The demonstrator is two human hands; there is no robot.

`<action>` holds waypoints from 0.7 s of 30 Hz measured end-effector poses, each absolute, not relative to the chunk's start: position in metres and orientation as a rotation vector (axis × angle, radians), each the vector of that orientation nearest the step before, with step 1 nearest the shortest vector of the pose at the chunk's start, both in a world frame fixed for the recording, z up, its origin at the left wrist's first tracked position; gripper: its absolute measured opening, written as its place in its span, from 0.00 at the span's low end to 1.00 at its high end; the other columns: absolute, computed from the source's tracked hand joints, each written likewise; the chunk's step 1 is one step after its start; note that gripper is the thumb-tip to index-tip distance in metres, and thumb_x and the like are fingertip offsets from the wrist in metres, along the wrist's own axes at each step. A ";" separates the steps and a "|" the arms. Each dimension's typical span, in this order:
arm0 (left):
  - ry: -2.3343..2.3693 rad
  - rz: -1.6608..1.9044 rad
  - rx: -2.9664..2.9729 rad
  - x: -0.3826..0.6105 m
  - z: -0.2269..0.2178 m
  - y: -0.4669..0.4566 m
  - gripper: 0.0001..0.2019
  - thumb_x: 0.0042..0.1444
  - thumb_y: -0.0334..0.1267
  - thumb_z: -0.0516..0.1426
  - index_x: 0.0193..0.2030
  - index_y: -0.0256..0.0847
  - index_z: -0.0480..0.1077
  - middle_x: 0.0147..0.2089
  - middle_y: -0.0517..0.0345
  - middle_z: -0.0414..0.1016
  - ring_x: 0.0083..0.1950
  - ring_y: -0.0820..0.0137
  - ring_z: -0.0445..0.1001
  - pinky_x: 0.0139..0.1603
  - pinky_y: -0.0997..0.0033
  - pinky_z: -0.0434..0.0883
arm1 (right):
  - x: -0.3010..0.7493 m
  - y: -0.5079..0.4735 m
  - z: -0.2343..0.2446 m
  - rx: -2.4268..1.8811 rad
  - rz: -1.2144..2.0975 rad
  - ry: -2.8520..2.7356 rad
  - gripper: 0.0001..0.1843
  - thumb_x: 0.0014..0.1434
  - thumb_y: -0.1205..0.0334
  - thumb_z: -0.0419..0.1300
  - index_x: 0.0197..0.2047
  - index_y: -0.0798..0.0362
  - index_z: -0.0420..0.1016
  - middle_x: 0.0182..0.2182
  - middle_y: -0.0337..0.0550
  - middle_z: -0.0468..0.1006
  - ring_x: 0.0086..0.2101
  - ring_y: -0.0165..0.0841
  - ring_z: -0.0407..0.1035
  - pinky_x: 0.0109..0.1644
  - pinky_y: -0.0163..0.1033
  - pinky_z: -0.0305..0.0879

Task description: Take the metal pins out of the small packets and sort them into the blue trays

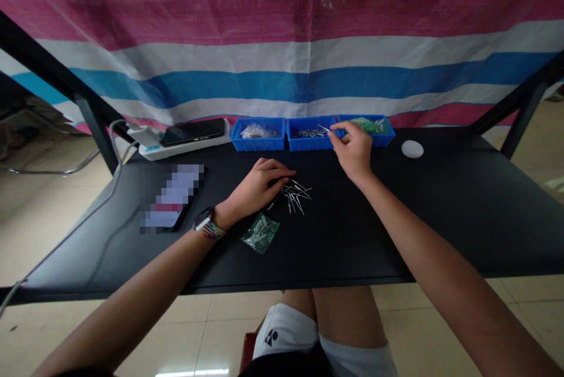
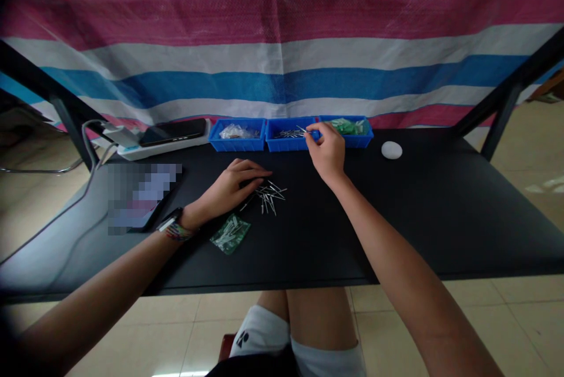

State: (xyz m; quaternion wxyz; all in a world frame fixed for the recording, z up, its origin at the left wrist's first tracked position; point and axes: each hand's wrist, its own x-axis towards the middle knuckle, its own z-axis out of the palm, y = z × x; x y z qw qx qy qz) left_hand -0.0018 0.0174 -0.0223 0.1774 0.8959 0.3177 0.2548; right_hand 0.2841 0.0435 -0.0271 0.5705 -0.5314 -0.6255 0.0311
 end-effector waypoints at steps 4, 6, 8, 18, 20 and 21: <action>0.883 0.698 2.536 -0.002 -0.025 0.021 0.13 0.73 0.41 0.57 0.55 0.49 0.82 0.56 0.52 0.80 0.58 0.59 0.75 0.63 0.52 0.70 | 0.285 0.042 -0.032 -1.281 -0.003 -1.560 0.04 0.68 0.65 0.61 0.40 0.51 0.78 0.41 0.43 0.81 0.24 0.29 0.63 0.36 0.40 0.64; 0.871 0.697 2.532 -0.002 -0.025 0.022 0.11 0.72 0.41 0.58 0.52 0.48 0.83 0.55 0.52 0.81 0.57 0.59 0.76 0.63 0.52 0.70 | 0.280 0.037 -0.031 -1.266 0.016 -1.570 0.05 0.69 0.65 0.60 0.39 0.51 0.77 0.40 0.43 0.79 0.24 0.29 0.63 0.36 0.41 0.64; 0.867 0.704 2.521 -0.001 -0.024 0.023 0.10 0.71 0.41 0.59 0.48 0.48 0.83 0.54 0.53 0.81 0.57 0.60 0.76 0.63 0.52 0.69 | 0.274 0.031 -0.028 -1.246 0.078 -1.616 0.06 0.69 0.64 0.59 0.38 0.50 0.75 0.40 0.44 0.78 0.25 0.30 0.63 0.37 0.41 0.64; 0.906 0.707 2.468 0.003 -0.021 0.020 0.08 0.68 0.40 0.60 0.46 0.47 0.82 0.51 0.53 0.82 0.54 0.59 0.76 0.61 0.54 0.68 | 0.256 0.017 -0.024 -1.213 0.316 -1.809 0.06 0.67 0.66 0.59 0.37 0.50 0.75 0.42 0.44 0.78 0.29 0.31 0.66 0.38 0.41 0.63; 0.902 0.710 2.456 0.004 -0.020 0.019 0.08 0.67 0.39 0.61 0.47 0.47 0.82 0.51 0.54 0.82 0.54 0.59 0.76 0.62 0.54 0.68 | 0.253 0.015 -0.024 -1.195 0.377 -1.867 0.06 0.65 0.67 0.61 0.35 0.50 0.75 0.37 0.42 0.77 0.29 0.31 0.67 0.36 0.40 0.62; 0.904 0.710 2.450 0.004 -0.020 0.019 0.08 0.66 0.39 0.61 0.47 0.47 0.82 0.51 0.53 0.82 0.54 0.59 0.76 0.62 0.54 0.67 | 0.251 0.014 -0.024 -1.190 0.407 -1.905 0.06 0.64 0.67 0.62 0.33 0.50 0.75 0.34 0.41 0.76 0.29 0.31 0.67 0.36 0.40 0.61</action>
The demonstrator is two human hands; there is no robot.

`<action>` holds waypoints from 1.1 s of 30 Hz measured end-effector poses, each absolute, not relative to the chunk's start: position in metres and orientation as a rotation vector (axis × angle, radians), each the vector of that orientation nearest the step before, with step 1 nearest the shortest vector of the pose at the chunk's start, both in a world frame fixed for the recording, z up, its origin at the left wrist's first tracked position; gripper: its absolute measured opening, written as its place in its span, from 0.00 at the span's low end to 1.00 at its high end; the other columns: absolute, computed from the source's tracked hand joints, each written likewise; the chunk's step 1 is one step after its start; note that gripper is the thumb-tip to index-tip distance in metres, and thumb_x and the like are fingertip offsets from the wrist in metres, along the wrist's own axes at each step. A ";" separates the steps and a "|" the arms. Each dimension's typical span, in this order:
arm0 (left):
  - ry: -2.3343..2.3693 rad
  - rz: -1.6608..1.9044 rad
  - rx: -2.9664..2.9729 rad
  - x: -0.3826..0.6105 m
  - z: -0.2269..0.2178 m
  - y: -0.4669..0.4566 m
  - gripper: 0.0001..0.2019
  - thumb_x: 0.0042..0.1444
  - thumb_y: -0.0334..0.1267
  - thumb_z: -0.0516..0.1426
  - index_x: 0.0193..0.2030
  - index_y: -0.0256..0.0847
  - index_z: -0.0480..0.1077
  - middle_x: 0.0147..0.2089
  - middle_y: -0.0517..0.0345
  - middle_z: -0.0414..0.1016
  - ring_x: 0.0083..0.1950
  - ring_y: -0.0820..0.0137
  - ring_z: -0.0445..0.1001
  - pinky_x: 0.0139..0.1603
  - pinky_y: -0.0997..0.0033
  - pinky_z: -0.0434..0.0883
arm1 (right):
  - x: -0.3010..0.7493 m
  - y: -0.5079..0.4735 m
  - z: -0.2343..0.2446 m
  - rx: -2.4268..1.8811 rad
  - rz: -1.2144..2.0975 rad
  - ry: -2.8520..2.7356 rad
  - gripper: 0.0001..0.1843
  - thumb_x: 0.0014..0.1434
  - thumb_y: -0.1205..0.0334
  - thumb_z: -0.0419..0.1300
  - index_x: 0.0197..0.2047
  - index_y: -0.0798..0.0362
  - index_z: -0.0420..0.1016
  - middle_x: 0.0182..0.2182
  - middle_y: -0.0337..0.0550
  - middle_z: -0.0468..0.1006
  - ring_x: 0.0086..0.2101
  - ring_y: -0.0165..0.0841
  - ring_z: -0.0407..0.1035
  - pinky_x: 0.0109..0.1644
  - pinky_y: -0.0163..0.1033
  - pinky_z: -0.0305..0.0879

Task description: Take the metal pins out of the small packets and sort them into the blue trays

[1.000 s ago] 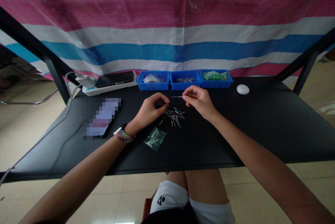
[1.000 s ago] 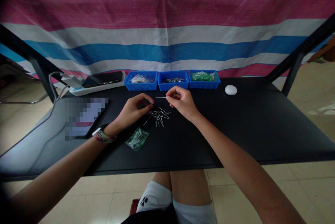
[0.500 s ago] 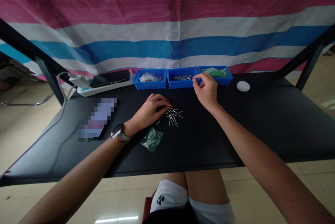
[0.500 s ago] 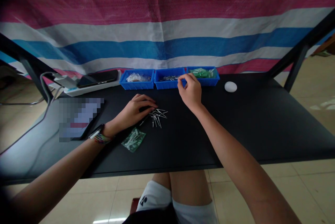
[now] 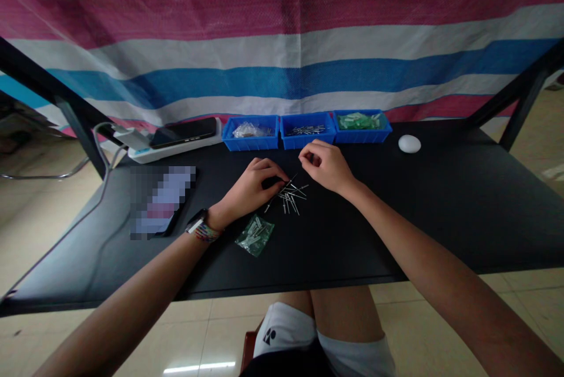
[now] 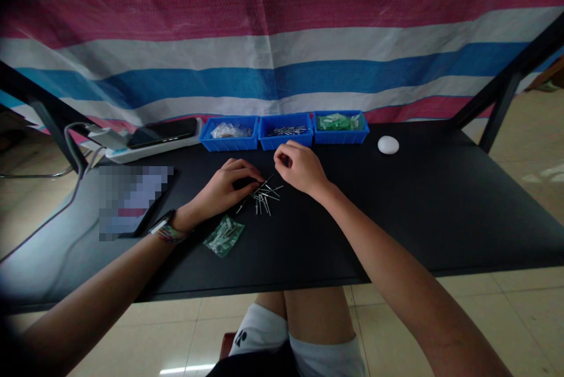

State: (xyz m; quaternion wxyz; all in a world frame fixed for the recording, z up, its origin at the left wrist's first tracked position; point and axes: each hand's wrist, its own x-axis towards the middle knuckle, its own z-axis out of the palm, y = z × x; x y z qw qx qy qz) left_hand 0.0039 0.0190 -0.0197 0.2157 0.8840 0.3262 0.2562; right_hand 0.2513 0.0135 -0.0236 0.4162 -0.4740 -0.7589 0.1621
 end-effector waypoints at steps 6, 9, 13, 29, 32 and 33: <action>0.923 0.714 2.449 0.005 -0.017 0.018 0.07 0.65 0.39 0.61 0.47 0.45 0.81 0.49 0.52 0.81 0.52 0.58 0.75 0.58 0.55 0.68 | 0.238 -0.001 -0.020 -1.177 0.577 -2.045 0.06 0.61 0.68 0.65 0.31 0.51 0.78 0.26 0.35 0.76 0.27 0.29 0.65 0.33 0.38 0.54; 0.930 0.709 2.445 0.005 -0.017 0.018 0.05 0.64 0.40 0.62 0.43 0.44 0.79 0.48 0.53 0.81 0.50 0.59 0.76 0.57 0.56 0.68 | 0.232 -0.006 -0.018 -1.185 0.595 -2.113 0.05 0.60 0.67 0.67 0.32 0.51 0.80 0.29 0.36 0.77 0.29 0.29 0.66 0.34 0.38 0.54; 0.948 0.702 2.428 0.006 -0.016 0.018 0.05 0.63 0.41 0.63 0.42 0.44 0.78 0.47 0.53 0.81 0.50 0.59 0.76 0.57 0.55 0.68 | 0.229 -0.009 -0.017 -1.260 0.561 -2.150 0.05 0.61 0.67 0.68 0.33 0.50 0.82 0.30 0.38 0.76 0.31 0.31 0.67 0.35 0.39 0.54; 1.068 0.825 2.232 0.004 -0.016 0.018 0.10 0.63 0.36 0.57 0.47 0.42 0.78 0.46 0.51 0.80 0.49 0.59 0.77 0.52 0.59 0.72 | 0.234 -0.005 -0.025 -1.283 0.520 -2.074 0.10 0.57 0.76 0.62 0.37 0.50 0.72 0.35 0.39 0.76 0.31 0.31 0.67 0.34 0.39 0.58; 1.095 0.860 2.163 0.004 -0.017 0.019 0.11 0.66 0.42 0.58 0.48 0.42 0.78 0.47 0.51 0.80 0.48 0.60 0.78 0.50 0.60 0.73 | 0.234 -0.002 -0.027 -1.179 0.586 -1.998 0.11 0.57 0.76 0.61 0.37 0.50 0.71 0.35 0.39 0.76 0.32 0.31 0.69 0.36 0.39 0.63; 1.100 0.866 2.144 0.003 -0.017 0.019 0.12 0.67 0.45 0.57 0.48 0.42 0.78 0.46 0.51 0.81 0.48 0.60 0.78 0.50 0.61 0.73 | 0.234 -0.002 -0.027 -1.136 0.626 -1.960 0.10 0.57 0.75 0.62 0.37 0.49 0.71 0.35 0.39 0.76 0.32 0.31 0.70 0.37 0.39 0.65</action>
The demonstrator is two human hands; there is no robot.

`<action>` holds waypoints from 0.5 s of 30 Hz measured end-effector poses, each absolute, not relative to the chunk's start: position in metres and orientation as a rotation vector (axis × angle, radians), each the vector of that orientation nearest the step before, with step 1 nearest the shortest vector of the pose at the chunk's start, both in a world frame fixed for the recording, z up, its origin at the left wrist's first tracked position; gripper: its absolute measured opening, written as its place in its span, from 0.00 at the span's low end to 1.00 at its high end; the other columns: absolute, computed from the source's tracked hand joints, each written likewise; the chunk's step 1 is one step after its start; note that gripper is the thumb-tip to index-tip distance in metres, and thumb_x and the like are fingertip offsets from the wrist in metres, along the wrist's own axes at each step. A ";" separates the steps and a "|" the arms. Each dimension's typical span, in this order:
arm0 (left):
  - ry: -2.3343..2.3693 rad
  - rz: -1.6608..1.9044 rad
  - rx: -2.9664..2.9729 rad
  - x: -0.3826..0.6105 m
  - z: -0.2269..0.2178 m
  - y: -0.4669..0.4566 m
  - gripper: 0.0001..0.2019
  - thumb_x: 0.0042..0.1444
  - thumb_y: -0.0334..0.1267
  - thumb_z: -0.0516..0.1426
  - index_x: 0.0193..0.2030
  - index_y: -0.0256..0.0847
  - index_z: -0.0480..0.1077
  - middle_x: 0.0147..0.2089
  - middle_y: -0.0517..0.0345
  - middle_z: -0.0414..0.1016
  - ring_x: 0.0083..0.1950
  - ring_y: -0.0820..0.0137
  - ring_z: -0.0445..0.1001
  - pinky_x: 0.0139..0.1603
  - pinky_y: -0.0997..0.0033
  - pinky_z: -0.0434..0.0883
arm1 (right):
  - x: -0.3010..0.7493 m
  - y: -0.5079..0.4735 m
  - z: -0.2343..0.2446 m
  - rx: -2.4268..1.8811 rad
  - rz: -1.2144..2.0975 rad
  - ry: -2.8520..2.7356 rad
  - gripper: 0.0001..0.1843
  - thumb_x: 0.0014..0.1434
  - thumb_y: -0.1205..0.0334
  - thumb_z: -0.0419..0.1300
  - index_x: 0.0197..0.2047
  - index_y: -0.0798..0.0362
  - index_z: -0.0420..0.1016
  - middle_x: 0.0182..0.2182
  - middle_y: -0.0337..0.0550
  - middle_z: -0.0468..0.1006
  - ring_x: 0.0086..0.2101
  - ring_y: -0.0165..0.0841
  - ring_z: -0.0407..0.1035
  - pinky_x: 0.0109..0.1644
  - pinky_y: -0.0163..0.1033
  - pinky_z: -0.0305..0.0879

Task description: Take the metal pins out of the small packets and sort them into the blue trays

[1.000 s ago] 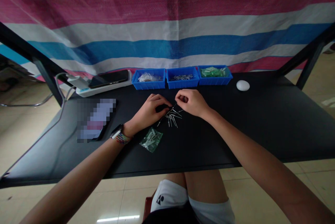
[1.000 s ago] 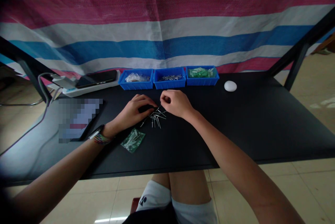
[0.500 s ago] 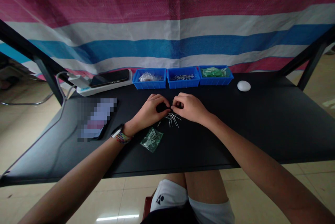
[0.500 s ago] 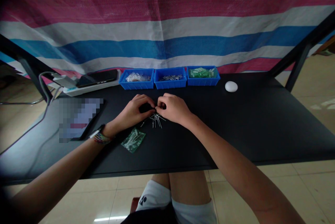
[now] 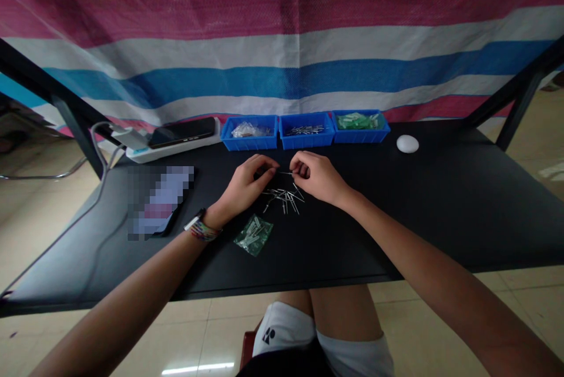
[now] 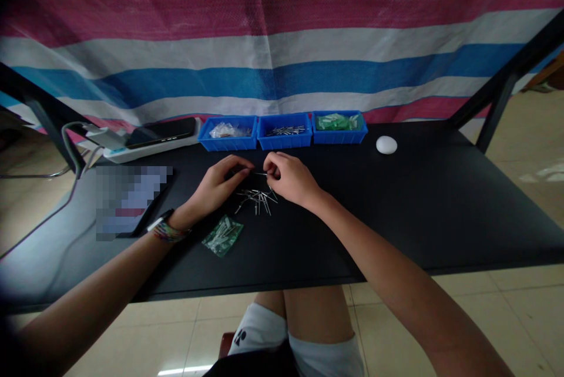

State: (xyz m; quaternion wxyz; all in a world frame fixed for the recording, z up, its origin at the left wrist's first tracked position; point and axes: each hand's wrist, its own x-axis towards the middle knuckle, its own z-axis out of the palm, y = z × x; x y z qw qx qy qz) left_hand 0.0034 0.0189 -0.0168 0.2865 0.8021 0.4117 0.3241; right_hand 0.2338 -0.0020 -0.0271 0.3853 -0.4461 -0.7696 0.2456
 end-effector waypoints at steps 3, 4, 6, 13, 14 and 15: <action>1.102 0.862 2.109 0.002 -0.018 0.020 0.15 0.69 0.49 0.57 0.43 0.42 0.78 0.42 0.53 0.83 0.46 0.60 0.79 0.49 0.61 0.73 | 0.232 -0.003 -0.024 -1.049 0.726 -1.862 0.09 0.57 0.73 0.63 0.36 0.49 0.71 0.35 0.39 0.77 0.33 0.32 0.72 0.38 0.40 0.68; 1.096 0.858 2.099 0.001 -0.019 0.020 0.15 0.69 0.50 0.57 0.41 0.42 0.78 0.41 0.53 0.83 0.45 0.60 0.79 0.49 0.61 0.73 | 0.232 -0.004 -0.022 -1.035 0.743 -1.843 0.09 0.58 0.72 0.64 0.36 0.49 0.71 0.35 0.39 0.77 0.33 0.33 0.72 0.38 0.40 0.69; 1.077 0.853 2.074 0.000 -0.019 0.020 0.15 0.69 0.49 0.57 0.39 0.42 0.78 0.40 0.54 0.83 0.45 0.60 0.79 0.49 0.62 0.73 | 0.231 -0.006 -0.019 -1.023 0.756 -1.827 0.08 0.58 0.70 0.64 0.36 0.48 0.71 0.35 0.39 0.77 0.33 0.33 0.73 0.39 0.41 0.69; 1.029 0.879 1.992 0.003 -0.011 0.015 0.12 0.67 0.47 0.60 0.39 0.41 0.78 0.41 0.54 0.83 0.44 0.63 0.79 0.48 0.63 0.73 | 0.231 -0.010 -0.016 -0.958 0.714 -1.833 0.06 0.61 0.68 0.64 0.37 0.48 0.72 0.36 0.40 0.77 0.36 0.35 0.73 0.43 0.44 0.71; 1.032 0.898 1.972 0.004 -0.011 0.014 0.12 0.67 0.47 0.61 0.40 0.41 0.78 0.41 0.53 0.83 0.43 0.63 0.79 0.48 0.64 0.73 | 0.231 -0.010 -0.015 -0.970 0.713 -1.812 0.06 0.61 0.67 0.65 0.37 0.48 0.72 0.38 0.41 0.77 0.36 0.35 0.73 0.43 0.44 0.72; 1.032 0.922 1.950 0.004 -0.010 0.014 0.11 0.66 0.47 0.62 0.40 0.41 0.78 0.42 0.53 0.83 0.43 0.63 0.79 0.47 0.64 0.74 | 0.231 -0.011 -0.014 -0.992 0.720 -1.776 0.05 0.60 0.66 0.65 0.38 0.48 0.73 0.39 0.41 0.77 0.36 0.35 0.73 0.43 0.44 0.72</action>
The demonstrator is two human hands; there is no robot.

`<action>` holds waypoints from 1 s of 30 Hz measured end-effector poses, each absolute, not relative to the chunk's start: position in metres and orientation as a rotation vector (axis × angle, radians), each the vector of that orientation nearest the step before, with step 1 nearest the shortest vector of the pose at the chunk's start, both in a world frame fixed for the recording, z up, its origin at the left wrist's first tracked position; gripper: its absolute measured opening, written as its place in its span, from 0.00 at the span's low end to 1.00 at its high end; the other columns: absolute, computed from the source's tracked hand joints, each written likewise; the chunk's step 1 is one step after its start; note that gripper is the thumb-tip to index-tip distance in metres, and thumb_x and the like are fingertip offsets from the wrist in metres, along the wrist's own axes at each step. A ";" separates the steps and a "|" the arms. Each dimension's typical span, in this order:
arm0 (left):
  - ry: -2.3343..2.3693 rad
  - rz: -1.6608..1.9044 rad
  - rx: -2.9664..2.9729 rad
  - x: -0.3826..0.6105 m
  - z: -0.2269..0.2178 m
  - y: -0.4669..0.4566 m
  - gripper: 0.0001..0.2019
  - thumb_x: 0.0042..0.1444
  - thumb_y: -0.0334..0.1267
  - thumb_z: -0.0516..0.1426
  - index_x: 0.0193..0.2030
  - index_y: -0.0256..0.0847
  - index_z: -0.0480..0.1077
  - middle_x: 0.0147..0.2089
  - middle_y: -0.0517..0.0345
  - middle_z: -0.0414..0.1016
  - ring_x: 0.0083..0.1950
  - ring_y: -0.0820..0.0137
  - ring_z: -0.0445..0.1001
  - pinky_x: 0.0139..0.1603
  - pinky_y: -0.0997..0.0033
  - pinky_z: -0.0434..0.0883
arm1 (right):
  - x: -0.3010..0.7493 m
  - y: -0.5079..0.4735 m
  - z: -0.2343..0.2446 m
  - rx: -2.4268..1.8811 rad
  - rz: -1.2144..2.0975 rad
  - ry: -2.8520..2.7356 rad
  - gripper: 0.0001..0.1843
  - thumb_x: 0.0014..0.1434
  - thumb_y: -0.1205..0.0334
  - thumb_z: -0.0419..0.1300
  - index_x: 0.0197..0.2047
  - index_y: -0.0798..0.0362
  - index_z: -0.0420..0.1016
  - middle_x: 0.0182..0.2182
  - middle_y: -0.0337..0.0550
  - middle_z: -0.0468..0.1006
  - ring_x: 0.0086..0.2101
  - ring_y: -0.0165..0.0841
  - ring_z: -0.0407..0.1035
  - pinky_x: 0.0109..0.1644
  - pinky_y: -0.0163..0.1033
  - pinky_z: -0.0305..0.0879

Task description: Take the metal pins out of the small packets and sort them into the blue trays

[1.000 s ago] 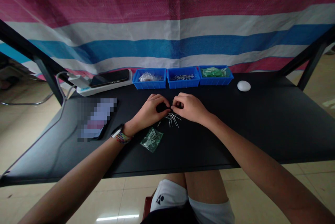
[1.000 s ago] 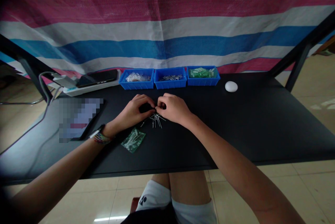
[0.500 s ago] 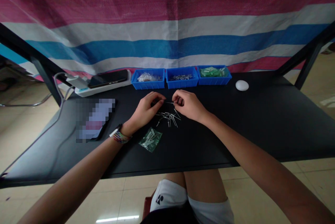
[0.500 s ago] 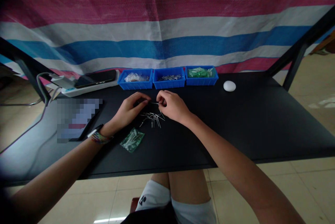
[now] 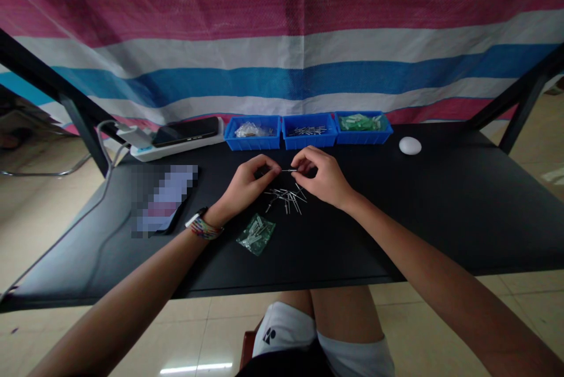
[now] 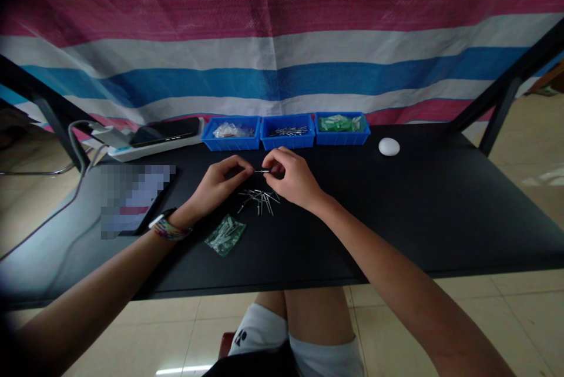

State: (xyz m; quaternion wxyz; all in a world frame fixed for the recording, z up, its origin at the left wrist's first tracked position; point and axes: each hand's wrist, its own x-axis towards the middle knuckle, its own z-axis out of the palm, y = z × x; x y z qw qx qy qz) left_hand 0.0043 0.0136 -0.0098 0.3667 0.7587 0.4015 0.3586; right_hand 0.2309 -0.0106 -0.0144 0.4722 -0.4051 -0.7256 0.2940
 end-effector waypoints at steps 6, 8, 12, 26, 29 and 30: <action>1.020 1.077 1.885 0.004 -0.010 0.013 0.10 0.62 0.45 0.67 0.40 0.41 0.80 0.43 0.53 0.83 0.46 0.62 0.80 0.49 0.63 0.74 | 0.232 -0.009 -0.013 -1.100 0.882 -1.623 0.08 0.65 0.55 0.64 0.37 0.50 0.76 0.34 0.42 0.79 0.35 0.35 0.72 0.39 0.42 0.67; 1.008 1.119 1.867 0.004 -0.010 0.013 0.10 0.61 0.45 0.68 0.40 0.40 0.80 0.42 0.53 0.83 0.44 0.63 0.80 0.47 0.64 0.74 | 0.233 -0.008 -0.015 -1.109 0.954 -1.615 0.13 0.67 0.51 0.62 0.35 0.50 0.77 0.31 0.41 0.79 0.33 0.34 0.72 0.38 0.41 0.66; 0.981 1.158 1.860 0.003 -0.011 0.013 0.10 0.61 0.44 0.69 0.39 0.40 0.80 0.41 0.53 0.83 0.44 0.64 0.80 0.47 0.65 0.73 | 0.233 -0.006 -0.019 -1.060 1.089 -1.587 0.16 0.68 0.48 0.62 0.35 0.51 0.79 0.31 0.42 0.81 0.32 0.34 0.73 0.37 0.40 0.66; 0.948 1.050 1.773 0.004 -0.001 0.011 0.14 0.66 0.48 0.60 0.35 0.39 0.76 0.36 0.55 0.78 0.40 0.65 0.75 0.45 0.66 0.70 | 0.230 -0.009 -0.014 -0.973 1.003 -1.562 0.07 0.60 0.58 0.69 0.37 0.52 0.78 0.31 0.39 0.79 0.30 0.31 0.72 0.35 0.40 0.67; 0.958 1.002 1.783 0.004 -0.002 0.012 0.15 0.66 0.48 0.59 0.33 0.39 0.75 0.33 0.56 0.77 0.38 0.65 0.74 0.44 0.66 0.70 | 0.230 -0.008 -0.017 -0.967 0.978 -1.562 0.07 0.61 0.58 0.69 0.38 0.52 0.79 0.31 0.39 0.79 0.29 0.31 0.72 0.34 0.39 0.67; 0.961 0.989 1.785 0.004 -0.002 0.012 0.15 0.65 0.48 0.60 0.33 0.39 0.75 0.33 0.56 0.77 0.38 0.66 0.74 0.43 0.66 0.69 | 0.230 -0.008 -0.018 -0.966 0.971 -1.561 0.07 0.61 0.58 0.69 0.38 0.52 0.79 0.31 0.39 0.79 0.29 0.31 0.72 0.34 0.39 0.67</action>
